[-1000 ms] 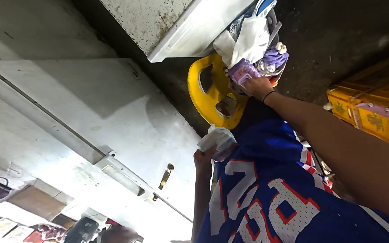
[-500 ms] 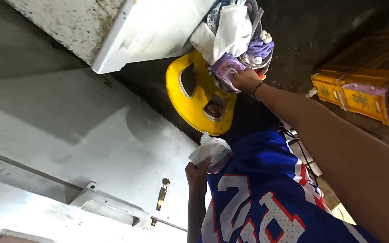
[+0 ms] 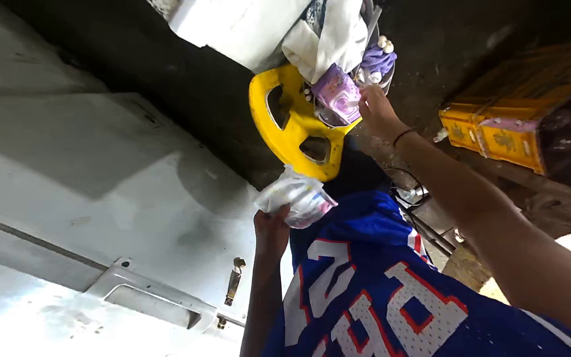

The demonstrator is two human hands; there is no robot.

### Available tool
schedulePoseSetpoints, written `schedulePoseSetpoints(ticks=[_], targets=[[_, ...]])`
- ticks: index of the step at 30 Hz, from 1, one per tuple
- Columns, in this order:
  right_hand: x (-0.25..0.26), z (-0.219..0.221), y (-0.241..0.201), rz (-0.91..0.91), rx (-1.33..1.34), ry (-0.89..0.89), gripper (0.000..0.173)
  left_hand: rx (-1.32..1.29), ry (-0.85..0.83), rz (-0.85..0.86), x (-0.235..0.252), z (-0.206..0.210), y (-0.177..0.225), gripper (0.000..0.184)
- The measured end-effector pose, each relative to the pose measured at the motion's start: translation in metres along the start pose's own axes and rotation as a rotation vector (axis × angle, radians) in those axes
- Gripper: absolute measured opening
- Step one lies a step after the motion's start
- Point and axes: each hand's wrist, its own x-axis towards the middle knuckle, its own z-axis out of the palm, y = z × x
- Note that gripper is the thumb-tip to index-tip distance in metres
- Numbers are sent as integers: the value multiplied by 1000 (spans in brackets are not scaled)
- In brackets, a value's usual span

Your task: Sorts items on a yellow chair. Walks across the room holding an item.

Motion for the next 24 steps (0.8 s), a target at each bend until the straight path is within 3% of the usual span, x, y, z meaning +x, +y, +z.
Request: schedulePoseSetpoints(ticks=[3, 6, 9, 11, 13, 15, 17, 21, 24], targets=[[-50, -9, -38, 104, 331, 72, 36, -117, -96, 21, 12, 17, 5, 31], [-99, -7, -85, -76, 618, 118, 25, -127, -167, 54, 20, 32, 4, 36], [-135, -12, -137, -164, 753, -120, 18, -89, -195, 28, 23, 41, 5, 36], [-134, -9, -147, -200, 827, -292, 15, -47, -168, -22, 21, 46, 12, 32], [-117, -5, -137, -218, 836, -321, 19, 5, -90, -32, 18, 51, 19, 31], [-95, 1, -118, -105, 714, -173, 25, 20, -18, -27, 15, 48, 22, 32], [-68, 15, -88, 55, 385, 38, 32, 39, 50, -35, 10, 40, 20, 33], [-15, 39, -23, 246, -39, 126, 83, 72, 132, -32, 0, 32, 12, 38], [9, 42, -2, 279, 3, 131, 79, 16, 149, -24, -12, 24, 2, 43]])
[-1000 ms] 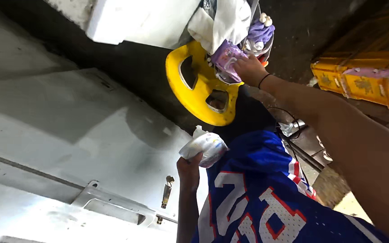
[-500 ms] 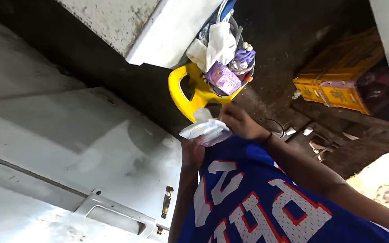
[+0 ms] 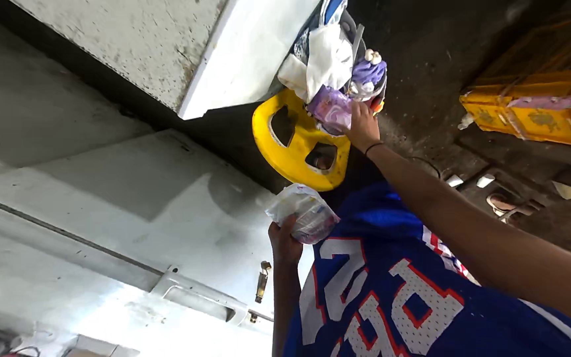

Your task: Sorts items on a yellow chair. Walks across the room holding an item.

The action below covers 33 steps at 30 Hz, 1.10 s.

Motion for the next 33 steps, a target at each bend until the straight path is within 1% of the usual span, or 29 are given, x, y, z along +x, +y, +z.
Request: schedulePoseSetpoints(ticks=[2, 5, 8, 10, 14, 18, 21, 24, 27, 29, 31, 33], targets=[[12, 1, 10, 80, 43, -36, 76, -6, -2, -3, -5, -1, -8, 41], [44, 0, 24, 170, 93, -104, 73, -2, -6, 6, -4, 8, -17, 33], [66, 2, 32, 181, 108, -217, 71, 7, -24, 9, -4, 15, -21, 32], [72, 1, 35, 171, 92, -246, 71, 11, -34, 3, -4, 19, -24, 33], [74, 3, 34, 177, 78, -221, 70, 36, -27, -1, -5, 24, -28, 29], [74, 5, 22, 200, 14, -195, 68, 132, 6, -17, -7, 30, -29, 23], [78, 13, 11, 231, -40, -162, 67, 140, -7, -2, -8, 28, -29, 27], [77, 16, 16, 217, -23, -170, 74, 144, -6, 18, -10, 26, -30, 26], [69, 17, 33, 111, 9, -162, 92, 155, 2, 10, -11, 24, -34, 26], [61, 24, 36, 82, -15, -156, 103, 150, -10, -4, -10, 23, -40, 30], [55, 28, 31, 120, -7, -164, 106, 159, -28, -10, -7, 26, -44, 29], [54, 27, 25, 138, -18, -166, 100, 178, -38, -8, -6, 31, -45, 26]])
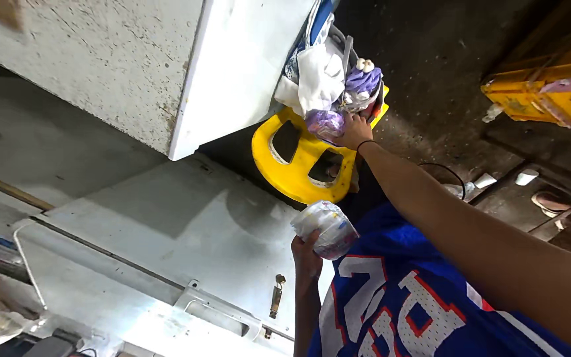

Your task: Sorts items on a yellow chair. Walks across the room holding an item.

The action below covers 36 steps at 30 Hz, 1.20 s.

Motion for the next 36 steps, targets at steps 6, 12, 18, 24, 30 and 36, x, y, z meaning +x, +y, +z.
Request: schedulePoseSetpoints(ticks=[6, 12, 18, 24, 30, 36], targets=[[-30, -6, -5, -332, -146, 39, 71, 1, -21, 20, -5, 9, 3, 25], [-25, -53, -2, -480, -282, -126, 71, -2, 44, 11, -21, 6, 10, 23], [-15, -118, -11, -417, -133, 122, 70, 22, -5, 63, -30, -12, 6, 20], [-131, -127, 74, -229, 123, 287, 47, 159, -191, 150, -14, -29, 5, 27], [-395, 50, 265, 321, 378, 144, 46, 381, -470, 220, -13, -15, 3, 36], [-596, 250, 323, 742, 811, 153, 50, 691, -717, 238, -88, 35, -37, 35]])
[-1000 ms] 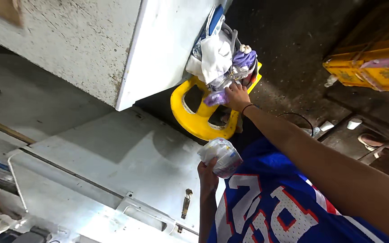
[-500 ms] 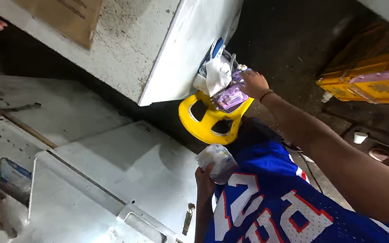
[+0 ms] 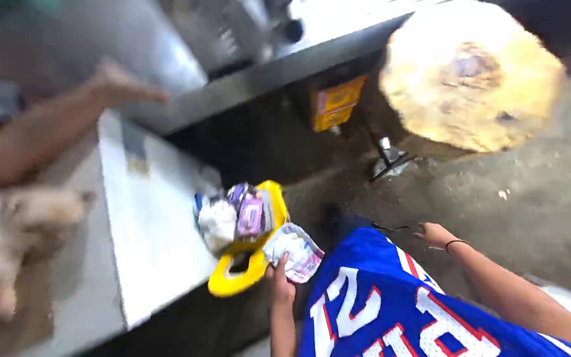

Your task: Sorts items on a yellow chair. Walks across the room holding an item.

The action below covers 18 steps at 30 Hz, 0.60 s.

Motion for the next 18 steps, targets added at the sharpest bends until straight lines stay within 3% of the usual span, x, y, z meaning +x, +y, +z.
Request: schedulePoseSetpoints(ticks=[5, 10, 14, 18], targets=[[-31, 22, 119, 201, 474, 250, 36, 203, -360, 52, -24, 111, -26, 32], [-56, 24, 250, 357, 680, 356, 32, 390, -567, 5, -80, 257, -86, 24], [-62, 3, 378, 448, 762, 388, 33, 474, -747, -35, -135, 408, -164, 28], [-85, -56, 476, 398, 873, 526, 36, 537, -932, -60, -223, 554, -210, 30]])
